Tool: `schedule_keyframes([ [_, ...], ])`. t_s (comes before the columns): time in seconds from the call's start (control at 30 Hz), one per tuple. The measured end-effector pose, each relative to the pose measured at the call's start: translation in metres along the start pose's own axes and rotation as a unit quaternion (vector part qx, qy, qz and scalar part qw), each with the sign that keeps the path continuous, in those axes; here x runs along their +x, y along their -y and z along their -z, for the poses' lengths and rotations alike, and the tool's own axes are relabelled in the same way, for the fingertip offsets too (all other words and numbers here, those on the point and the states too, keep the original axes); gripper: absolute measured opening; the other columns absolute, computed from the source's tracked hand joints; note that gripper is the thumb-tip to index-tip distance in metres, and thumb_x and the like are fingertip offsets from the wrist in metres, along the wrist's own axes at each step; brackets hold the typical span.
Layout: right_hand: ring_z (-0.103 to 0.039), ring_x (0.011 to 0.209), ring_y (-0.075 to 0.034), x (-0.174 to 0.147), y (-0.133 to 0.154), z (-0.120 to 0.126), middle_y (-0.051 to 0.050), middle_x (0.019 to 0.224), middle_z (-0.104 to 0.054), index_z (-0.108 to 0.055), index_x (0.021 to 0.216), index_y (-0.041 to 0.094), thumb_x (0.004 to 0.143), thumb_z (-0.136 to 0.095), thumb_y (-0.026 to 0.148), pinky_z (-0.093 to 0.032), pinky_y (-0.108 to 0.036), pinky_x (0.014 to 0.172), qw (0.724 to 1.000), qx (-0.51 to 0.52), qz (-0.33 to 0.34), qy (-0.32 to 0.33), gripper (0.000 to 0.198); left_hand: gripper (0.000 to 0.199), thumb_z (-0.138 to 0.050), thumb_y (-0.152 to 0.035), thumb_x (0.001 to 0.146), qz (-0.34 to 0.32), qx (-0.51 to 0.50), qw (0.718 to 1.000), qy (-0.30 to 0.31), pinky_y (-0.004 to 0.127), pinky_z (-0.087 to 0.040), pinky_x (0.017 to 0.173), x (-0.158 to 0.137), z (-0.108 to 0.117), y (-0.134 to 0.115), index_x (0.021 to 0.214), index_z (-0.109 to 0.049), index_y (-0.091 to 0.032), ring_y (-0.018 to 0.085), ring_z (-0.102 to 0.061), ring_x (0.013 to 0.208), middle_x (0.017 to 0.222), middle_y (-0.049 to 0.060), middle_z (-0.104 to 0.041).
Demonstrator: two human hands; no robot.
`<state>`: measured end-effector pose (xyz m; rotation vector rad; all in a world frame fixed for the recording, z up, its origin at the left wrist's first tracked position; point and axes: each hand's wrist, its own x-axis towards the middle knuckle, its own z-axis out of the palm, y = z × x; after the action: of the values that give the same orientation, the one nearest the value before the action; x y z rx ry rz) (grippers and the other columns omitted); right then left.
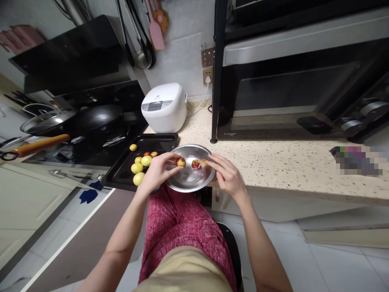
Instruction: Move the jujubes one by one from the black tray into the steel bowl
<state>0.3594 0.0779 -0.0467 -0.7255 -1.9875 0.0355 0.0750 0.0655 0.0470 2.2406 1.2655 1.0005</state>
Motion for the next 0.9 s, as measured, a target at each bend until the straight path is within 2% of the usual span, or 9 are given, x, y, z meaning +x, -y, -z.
schedule_keyframes([
  [0.2,-0.057,0.141,-0.027,0.000,0.000,0.000,-0.008,0.149,-0.063,-0.059,0.148,0.029,0.093,-0.045,0.000,-0.053,-0.058,0.115,1.000,0.008,-0.003,0.004,0.064,0.015,-0.079,-0.021,0.085,0.020,0.082,0.984,0.156,0.028,-0.054,0.077,0.033,-0.014,0.013,0.099,-0.074,-0.017,0.019,-0.071,0.082,0.092,0.005,-0.077],
  [0.3,-0.057,0.141,-0.027,0.000,0.000,0.001,-0.007,0.149,-0.063,-0.059,0.148,0.031,0.092,-0.046,0.000,-0.054,-0.058,0.115,1.000,0.011,-0.010,0.005,0.065,0.015,-0.076,-0.025,0.089,0.012,0.114,0.976,0.187,0.027,-0.053,0.079,0.038,-0.016,0.018,0.102,-0.077,-0.017,0.019,-0.071,0.084,0.095,0.006,-0.078],
  [0.43,-0.057,0.141,-0.027,0.000,-0.001,0.001,-0.006,0.150,-0.062,-0.059,0.148,0.031,0.091,-0.047,-0.001,-0.053,-0.058,0.116,1.000,0.011,-0.006,0.003,0.066,0.019,-0.067,-0.027,0.097,0.010,0.164,0.972,0.167,0.030,-0.054,0.089,0.037,-0.017,0.018,0.108,-0.079,-0.017,0.022,-0.073,0.095,0.104,0.009,-0.080],
  [0.53,-0.057,0.141,-0.028,-0.001,-0.002,0.000,-0.006,0.149,-0.062,-0.059,0.148,0.031,0.092,-0.046,-0.001,-0.053,-0.057,0.116,1.000,0.008,-0.004,0.002,0.065,0.022,-0.061,-0.020,0.099,0.024,0.196,0.971,0.134,0.030,-0.055,0.094,0.035,-0.019,0.016,0.111,-0.079,-0.019,0.022,-0.074,0.100,0.109,0.008,-0.079],
  [0.73,-0.057,0.141,-0.028,-0.001,-0.003,0.000,-0.007,0.149,-0.062,-0.060,0.147,0.029,0.093,-0.046,-0.001,-0.053,-0.059,0.115,1.000,0.012,0.002,0.003,0.064,0.021,-0.064,-0.019,0.097,0.042,0.214,0.971,0.093,0.031,-0.056,0.093,0.032,-0.022,0.009,0.114,-0.076,-0.020,0.024,-0.073,0.104,0.113,0.008,-0.078],
  [0.9,-0.058,0.140,-0.029,-0.001,-0.003,0.000,-0.007,0.148,-0.063,-0.060,0.147,0.031,0.092,-0.046,-0.001,-0.053,-0.060,0.114,1.000,0.011,-0.006,0.005,0.065,0.024,-0.062,-0.016,0.097,0.044,0.173,0.983,0.035,0.033,-0.056,0.096,0.018,-0.002,0.006,0.117,-0.074,-0.020,0.024,-0.072,0.107,0.119,0.007,-0.076],
])
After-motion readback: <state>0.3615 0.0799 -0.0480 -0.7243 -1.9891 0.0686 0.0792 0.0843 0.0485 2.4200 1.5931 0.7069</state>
